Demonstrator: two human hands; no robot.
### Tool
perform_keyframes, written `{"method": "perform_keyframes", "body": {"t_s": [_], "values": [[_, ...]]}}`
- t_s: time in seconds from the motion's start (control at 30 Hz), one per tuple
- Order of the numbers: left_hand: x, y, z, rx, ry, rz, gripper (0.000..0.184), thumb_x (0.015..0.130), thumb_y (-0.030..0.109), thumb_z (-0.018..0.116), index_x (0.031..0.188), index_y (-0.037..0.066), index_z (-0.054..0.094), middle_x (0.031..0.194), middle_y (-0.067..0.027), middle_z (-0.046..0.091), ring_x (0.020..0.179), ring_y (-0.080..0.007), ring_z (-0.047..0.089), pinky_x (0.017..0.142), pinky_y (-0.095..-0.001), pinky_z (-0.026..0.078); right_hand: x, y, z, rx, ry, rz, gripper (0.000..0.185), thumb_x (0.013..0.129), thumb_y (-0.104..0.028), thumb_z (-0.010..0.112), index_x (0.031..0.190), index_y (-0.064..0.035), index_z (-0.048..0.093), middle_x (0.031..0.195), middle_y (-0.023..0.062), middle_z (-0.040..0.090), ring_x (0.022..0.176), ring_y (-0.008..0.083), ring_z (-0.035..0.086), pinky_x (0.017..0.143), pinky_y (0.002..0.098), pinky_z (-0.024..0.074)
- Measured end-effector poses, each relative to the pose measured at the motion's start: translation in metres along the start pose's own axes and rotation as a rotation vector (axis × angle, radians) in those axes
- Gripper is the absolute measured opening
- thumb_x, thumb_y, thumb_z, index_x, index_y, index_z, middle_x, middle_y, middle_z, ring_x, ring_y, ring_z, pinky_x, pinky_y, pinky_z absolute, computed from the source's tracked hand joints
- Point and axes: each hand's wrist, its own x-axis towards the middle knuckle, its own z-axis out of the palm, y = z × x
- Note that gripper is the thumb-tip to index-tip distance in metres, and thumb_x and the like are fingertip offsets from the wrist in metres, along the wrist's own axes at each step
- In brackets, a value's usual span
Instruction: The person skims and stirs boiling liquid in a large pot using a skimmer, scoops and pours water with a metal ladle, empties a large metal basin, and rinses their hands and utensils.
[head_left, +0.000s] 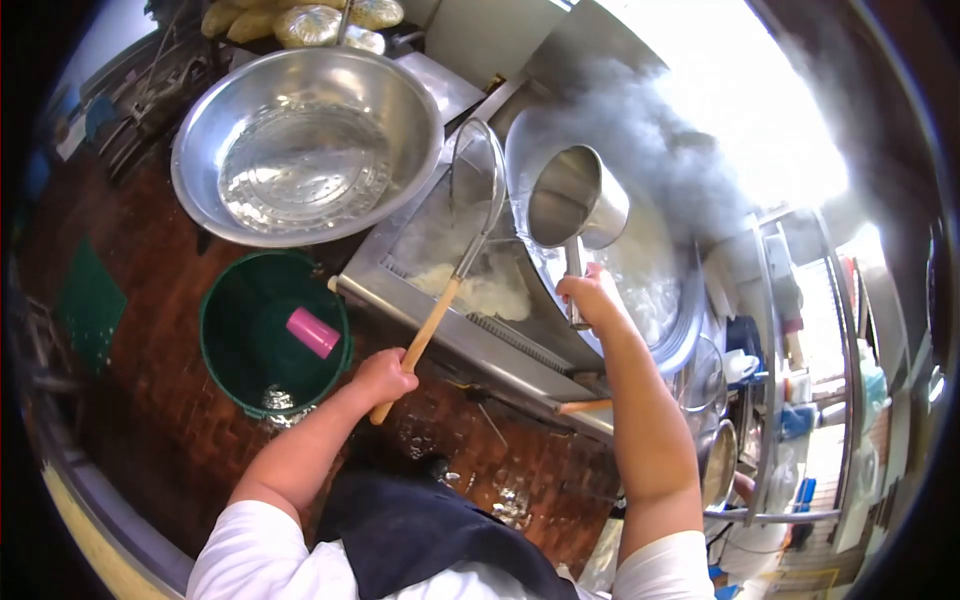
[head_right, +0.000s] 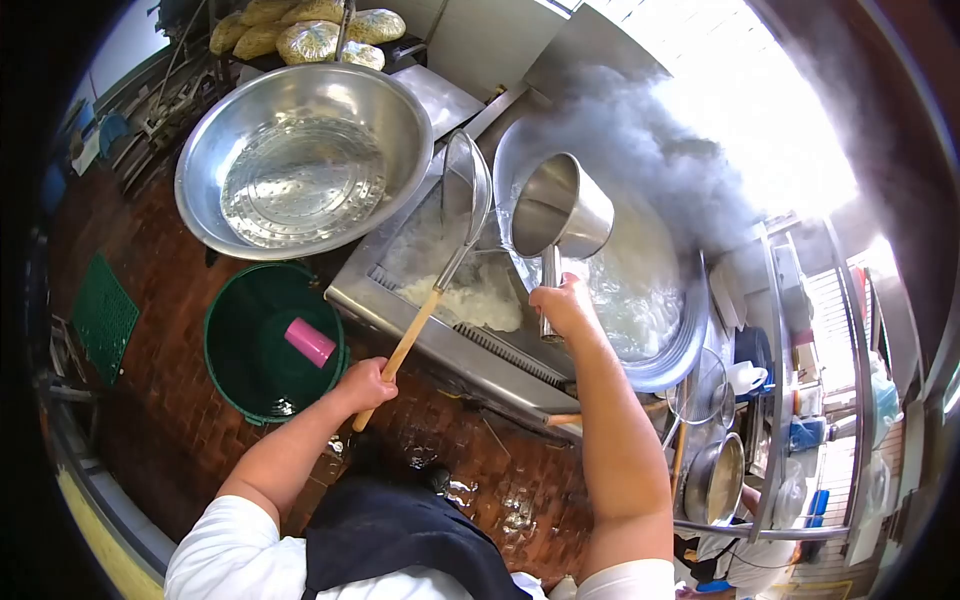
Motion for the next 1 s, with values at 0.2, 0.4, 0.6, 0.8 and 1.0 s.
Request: {"method": "perform_keyframes", "body": {"t_s": [0.2,0.4,0.6,0.8,1.0], "values": [[0.002,-0.011,-0.008,0.058,0.043,-0.038,0.037,0.066,0.024,0.064,0.096,0.003,0.062,0.088,-0.0174,0.066,0.086,-0.0329,0.063,0.076,-0.0395,0.049,-0.028,-0.009,-0.007,-0.611,0.183,-0.109,0.043,0.069,-0.021,0.061,0.106,-0.0003,0.053,0.104,0.0237,0.061,0.1,0.0369,0.059,0.086,0.0424,0.0455],[0.018,-0.035,-0.014,0.171,0.037,-0.09,0.042,0.065,0.028,0.066,0.101,0.006,0.062,0.093,-0.017,0.066,0.09,-0.0336,0.063,0.08,-0.0405,0.049,-0.061,-0.01,-0.029,-0.696,0.147,-0.045,0.042,0.07,-0.021,0.06,0.106,-0.0011,0.051,0.1,0.0222,0.062,0.097,0.0368,0.059,0.083,0.0441,0.0456],[0.009,-0.034,-0.028,0.081,0.065,-0.07,0.059,0.065,0.043,0.075,0.104,0.002,0.06,0.095,-0.018,0.065,0.088,-0.0311,0.063,0.079,-0.0381,0.049,-0.099,0.052,-0.039,0.121,-0.119,-0.071,0.033,0.068,-0.013,0.062,0.098,-0.0022,0.053,0.076,0.0061,0.056,0.064,0.0171,0.056,0.057,0.031,0.0453],[-0.034,-0.04,-0.034,0.191,0.174,-0.156,0.079,0.067,0.053,0.073,0.124,0.002,0.051,0.103,-0.0158,0.064,0.094,-0.0286,0.063,0.082,-0.0365,0.049,-0.162,0.107,-0.025,0.747,-0.495,0.061,0.034,0.067,-0.007,0.063,0.099,-0.0045,0.054,0.07,0.004,0.057,0.054,0.0106,0.054,0.047,0.0231,0.0444],[-0.105,-0.091,-0.036,0.07,0.599,-0.226,0.06,0.078,0.046,0.066,0.115,0.0,0.057,0.107,-0.0173,0.062,0.099,-0.0278,0.06,0.085,-0.0364,0.046,-0.187,0.15,-0.014,0.867,-0.788,0.1,0.032,0.071,-0.009,0.068,0.099,-0.0066,0.052,0.07,0.0005,0.053,0.053,0.0096,0.052,0.049,0.0235,0.0437]]}}
